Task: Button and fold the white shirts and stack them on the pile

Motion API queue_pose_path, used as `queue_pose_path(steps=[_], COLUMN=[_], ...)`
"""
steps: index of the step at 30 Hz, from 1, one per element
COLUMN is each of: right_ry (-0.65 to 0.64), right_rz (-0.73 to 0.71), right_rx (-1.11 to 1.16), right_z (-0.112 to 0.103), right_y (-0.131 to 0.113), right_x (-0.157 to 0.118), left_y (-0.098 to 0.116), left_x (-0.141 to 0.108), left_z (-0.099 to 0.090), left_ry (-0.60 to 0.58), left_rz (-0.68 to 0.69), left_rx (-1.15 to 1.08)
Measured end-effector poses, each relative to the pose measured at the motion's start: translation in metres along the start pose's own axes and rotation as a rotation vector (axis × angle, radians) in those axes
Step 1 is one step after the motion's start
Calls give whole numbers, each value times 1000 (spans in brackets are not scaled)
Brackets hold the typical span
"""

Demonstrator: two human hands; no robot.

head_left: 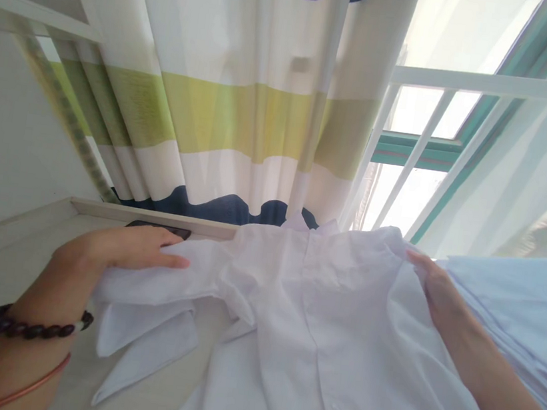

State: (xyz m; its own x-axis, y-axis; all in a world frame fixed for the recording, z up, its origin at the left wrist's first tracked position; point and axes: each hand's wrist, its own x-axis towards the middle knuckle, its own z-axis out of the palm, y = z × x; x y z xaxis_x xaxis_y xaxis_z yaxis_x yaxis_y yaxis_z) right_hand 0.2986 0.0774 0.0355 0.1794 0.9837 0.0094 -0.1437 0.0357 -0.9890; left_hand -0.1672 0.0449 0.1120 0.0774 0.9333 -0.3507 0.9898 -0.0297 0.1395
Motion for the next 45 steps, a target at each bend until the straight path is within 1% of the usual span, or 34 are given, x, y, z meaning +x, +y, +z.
queue_pose_path(steps=[1, 2, 3, 4, 5, 6, 7, 8, 10, 12, 14, 16, 17, 20, 21, 22, 23, 25, 26, 27, 28, 30, 31, 32, 33, 34, 35, 37, 38, 39, 40, 41, 43, 45], right_ry=[-84, -145, -188, -225, -275, -342, -426, -516, -698, -811, -818, -720, -629, -262, -176, -150, -158, -246, -295, -344, -386, -426, -419, -393, -354, -306, -255, -135, -43, 54, 216, 338, 501, 602], right_rz=[41, 85, 122, 135, 137, 134, 130, 124, 93, 33, -14, -20, -26, -111, -132, -132, -127, -126, -135, -145, -153, -161, -167, -175, -186, -198, -211, -248, -280, -317, -374, -427, -505, -560], right_rx=[29, 50, 57, 49, 34, 22, 12, -5, -93, -256, -402, -441, -434, -458, -492, -523, -544, -553, -544, -529, -508, -453, -420, -384, -347, -312, -282, -223, -176, -130, -35, 18, 67, 85], right_z=[2, 5, 9, 14, 20, 27, 34, 42, 57, 67, 69, 62, 56, 38, 34, 31, 31, 35, 39, 43, 47, 51, 52, 52, 50, 48, 44, 34, 26, 18, 8, -3, -24, -38], right_y=[-2, -2, -2, -1, 2, 5, 9, 12, 18, 17, 10, 0, -3, 3, 10, 18, 27, 42, 47, 51, 52, 52, 50, 48, 44, 40, 34, 17, 6, -6, -19, -32, -53, -64], right_x=[-3, -6, -9, -12, -15, -18, -21, -26, -35, -42, -43, -38, -33, -15, -9, -5, -2, 0, -1, -3, -4, -7, -7, -7, -6, -4, -2, 2, 4, 5, 6, 6, 5, 3], left_y=[7, 17, 29, 44, 61, 80, 98, 116, 143, 157, 158, 153, 149, 142, 141, 141, 141, 142, 143, 144, 144, 143, 142, 139, 137, 134, 131, 125, 122, 119, 116, 112, 104, 97], left_x=[3, 6, 9, 12, 15, 17, 19, 22, 30, 42, 55, 65, 69, 71, 70, 69, 67, 63, 61, 59, 57, 56, 56, 57, 58, 60, 62, 65, 66, 66, 66, 66, 66, 65], left_z=[4, 8, 14, 21, 29, 38, 49, 60, 84, 105, 121, 130, 132, 132, 130, 129, 128, 126, 125, 125, 124, 123, 124, 124, 126, 127, 129, 132, 134, 134, 134, 133, 129, 122], left_ry=[22, 91, 191, 321, 454, 508, 503, 446, 242, 172, 168, 138, 108, 29, 9, -11, -32, -63, -49, 4, 104, 388, 521, 608, 635, 603, 539, 416, 383, 370, 367, 365, 346, 311], left_rz=[16, 48, 95, 148, 225, 314, 388, 435, 483, 445, 423, 426, 437, 466, 470, 473, 477, 489, 490, 483, 470, 467, 483, 501, 517, 526, 521, 484, 468, 453, 439, 425, 393, 366], left_rx=[15, 25, 26, 14, -49, -153, -284, -430, -665, -828, -994, -1167, -1239, -1334, -1341, -1354, -1373, -1399, -1389, -1349, -1271, -1004, -830, -651, -488, -354, -253, -129, -89, -55, -27, -5, 23, 40])
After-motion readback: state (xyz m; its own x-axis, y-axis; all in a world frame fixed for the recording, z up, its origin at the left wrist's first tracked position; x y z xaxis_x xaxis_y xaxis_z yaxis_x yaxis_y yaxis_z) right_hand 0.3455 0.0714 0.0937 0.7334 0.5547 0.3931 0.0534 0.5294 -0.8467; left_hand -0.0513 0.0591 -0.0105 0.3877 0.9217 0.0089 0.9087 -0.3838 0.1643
